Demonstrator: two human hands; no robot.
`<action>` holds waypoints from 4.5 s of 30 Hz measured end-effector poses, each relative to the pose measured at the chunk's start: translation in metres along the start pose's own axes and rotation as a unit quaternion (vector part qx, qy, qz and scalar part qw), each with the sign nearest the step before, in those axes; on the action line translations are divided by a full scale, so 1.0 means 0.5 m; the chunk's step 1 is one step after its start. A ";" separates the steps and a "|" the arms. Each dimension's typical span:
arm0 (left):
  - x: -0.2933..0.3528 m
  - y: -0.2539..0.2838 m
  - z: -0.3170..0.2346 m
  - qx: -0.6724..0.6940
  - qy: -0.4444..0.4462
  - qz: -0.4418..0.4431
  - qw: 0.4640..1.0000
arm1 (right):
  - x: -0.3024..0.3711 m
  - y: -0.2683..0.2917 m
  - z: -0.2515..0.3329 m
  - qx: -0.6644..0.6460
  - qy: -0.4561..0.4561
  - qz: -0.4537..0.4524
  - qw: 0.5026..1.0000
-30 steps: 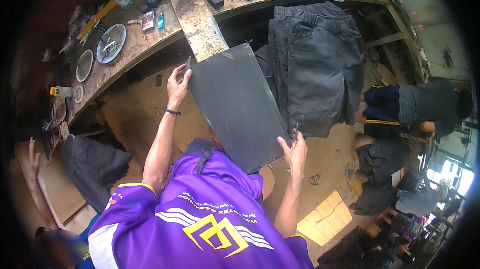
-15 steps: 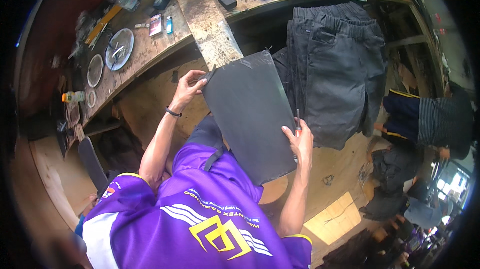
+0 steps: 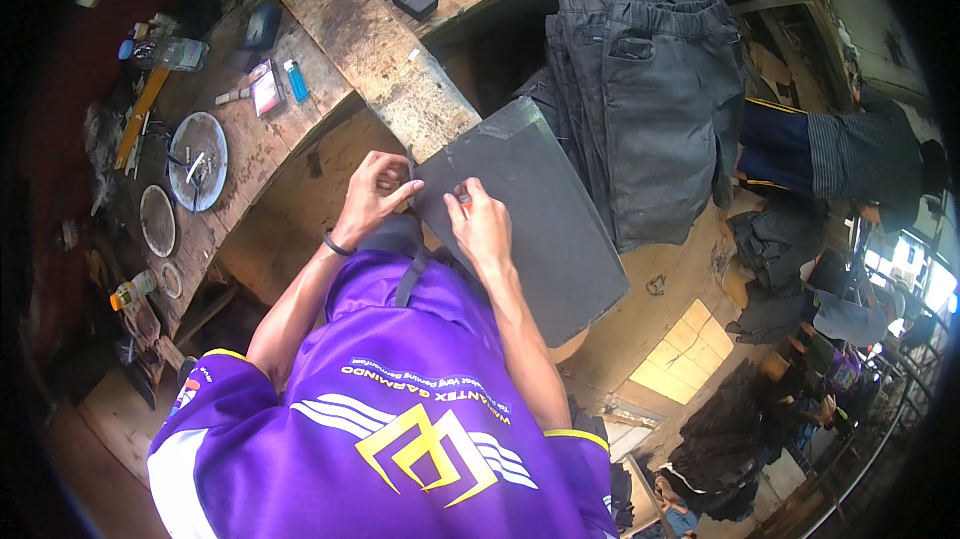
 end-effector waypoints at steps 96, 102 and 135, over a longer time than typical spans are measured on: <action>0.022 0.025 0.046 0.054 0.103 0.165 0.979 | 0.051 0.326 -0.244 -0.119 -0.186 0.066 0.973; 0.055 0.046 0.045 0.078 0.092 0.110 0.987 | 0.074 0.250 -0.149 0.188 -0.028 -0.157 0.969; 0.071 0.065 0.027 0.060 0.115 0.060 0.990 | -0.038 0.047 0.042 0.075 0.081 0.043 0.993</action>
Point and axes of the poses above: each hand's wrist, its own x-axis away from the middle knuckle, its own y-axis out of the back of the hand, z = x × y, the point moved 4 cm from there along -x, towards the middle knuckle, and after that the axes turned 10 degrees about z, right-handed, at the moved point
